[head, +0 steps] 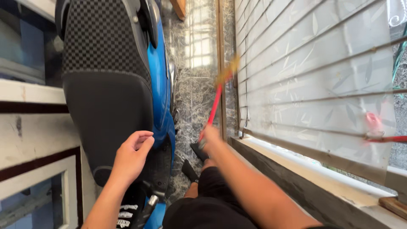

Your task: The person cleans a narrow walkway and outdoor area by sweeping the floor with a broom, moving a stool and a small wooden pallet to reach the areas underneath them.

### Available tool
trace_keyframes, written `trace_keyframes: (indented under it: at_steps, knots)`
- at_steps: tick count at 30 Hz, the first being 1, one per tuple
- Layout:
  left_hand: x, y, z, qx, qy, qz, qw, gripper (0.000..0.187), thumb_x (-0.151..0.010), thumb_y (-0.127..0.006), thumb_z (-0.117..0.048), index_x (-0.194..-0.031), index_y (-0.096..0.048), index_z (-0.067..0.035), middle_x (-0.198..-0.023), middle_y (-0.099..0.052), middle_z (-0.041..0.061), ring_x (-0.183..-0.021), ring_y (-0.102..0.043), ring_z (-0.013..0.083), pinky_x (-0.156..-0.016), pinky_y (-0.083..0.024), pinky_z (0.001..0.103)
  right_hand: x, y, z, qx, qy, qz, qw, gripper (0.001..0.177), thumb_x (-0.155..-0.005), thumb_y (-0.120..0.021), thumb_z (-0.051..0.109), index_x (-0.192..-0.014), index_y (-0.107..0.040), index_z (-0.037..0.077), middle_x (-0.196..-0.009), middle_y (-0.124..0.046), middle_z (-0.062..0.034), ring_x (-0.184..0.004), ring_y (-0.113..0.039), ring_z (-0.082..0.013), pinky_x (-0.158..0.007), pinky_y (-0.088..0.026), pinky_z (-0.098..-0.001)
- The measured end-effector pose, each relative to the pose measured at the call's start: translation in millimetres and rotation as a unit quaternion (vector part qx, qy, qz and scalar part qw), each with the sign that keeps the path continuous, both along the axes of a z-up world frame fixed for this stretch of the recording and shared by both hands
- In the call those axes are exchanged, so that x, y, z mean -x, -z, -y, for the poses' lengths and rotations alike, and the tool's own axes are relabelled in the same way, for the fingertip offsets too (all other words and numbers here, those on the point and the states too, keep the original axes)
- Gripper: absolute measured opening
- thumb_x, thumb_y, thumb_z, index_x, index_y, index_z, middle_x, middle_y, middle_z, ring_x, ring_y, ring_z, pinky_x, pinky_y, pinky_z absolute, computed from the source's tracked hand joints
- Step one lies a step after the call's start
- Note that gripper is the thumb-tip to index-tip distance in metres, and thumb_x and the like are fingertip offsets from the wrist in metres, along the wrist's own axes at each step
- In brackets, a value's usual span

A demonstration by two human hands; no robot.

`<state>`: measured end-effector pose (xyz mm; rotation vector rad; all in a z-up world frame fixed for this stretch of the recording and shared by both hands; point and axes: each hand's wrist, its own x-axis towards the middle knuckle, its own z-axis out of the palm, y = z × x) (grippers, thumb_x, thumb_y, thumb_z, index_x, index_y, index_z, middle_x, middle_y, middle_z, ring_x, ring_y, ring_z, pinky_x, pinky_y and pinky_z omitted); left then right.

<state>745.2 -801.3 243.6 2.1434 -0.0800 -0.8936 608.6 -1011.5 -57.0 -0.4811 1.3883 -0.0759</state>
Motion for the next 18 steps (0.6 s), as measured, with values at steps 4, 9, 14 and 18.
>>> trace_keyframes:
  at_steps: [4,9,14,18]
  knots:
    - [-13,12,28,0.071,-0.042,-0.077,0.994,0.032,-0.094,-0.064,-0.027,-0.118,-0.072,-0.008,-0.112,-0.076,0.008,-0.105,-0.07,0.0172,-0.088,-0.055,0.033,24,-2,-77,-0.12,0.078,-0.151,0.978,0.009,-0.093,-0.044,0.003,-0.098,-0.051,0.006,-0.059,-0.05,-0.0095,-0.043,-0.047,-0.0192,-0.036,-0.039,-0.0324]
    - [-12,29,46,0.07,-0.007,-0.086,0.994,0.033,-0.093,-0.064,-0.027,-0.118,-0.071,-0.008,-0.113,-0.076,0.007,-0.104,-0.07,0.0159,-0.086,-0.056,0.032,37,74,8,-0.156,-0.021,-0.113,0.981,0.011,-0.097,-0.049,0.008,-0.087,-0.049,0.012,-0.058,-0.048,-0.0002,-0.042,-0.048,-0.0127,-0.035,-0.042,-0.0263]
    - [-10,31,38,0.036,-0.02,-0.086,0.995,0.033,-0.092,-0.065,-0.028,-0.118,-0.072,-0.009,-0.111,-0.076,0.008,-0.104,-0.071,0.0167,-0.087,-0.056,0.033,22,76,125,0.107,-0.372,-0.074,0.919,0.033,-0.099,-0.059,0.029,-0.096,-0.064,-0.003,-0.062,-0.062,-0.007,-0.047,-0.06,-0.0165,-0.045,-0.051,-0.0341]
    - [-18,28,27,0.037,-0.007,-0.042,0.998,0.033,-0.092,-0.065,-0.03,-0.116,-0.073,-0.01,-0.109,-0.077,0.008,-0.101,-0.071,0.0187,-0.087,-0.054,0.033,26,-18,170,0.107,-0.369,-0.085,0.919,0.028,-0.096,-0.062,0.031,-0.097,-0.063,0.003,-0.061,-0.052,-0.0049,-0.044,-0.047,-0.0159,-0.041,-0.041,-0.0329]
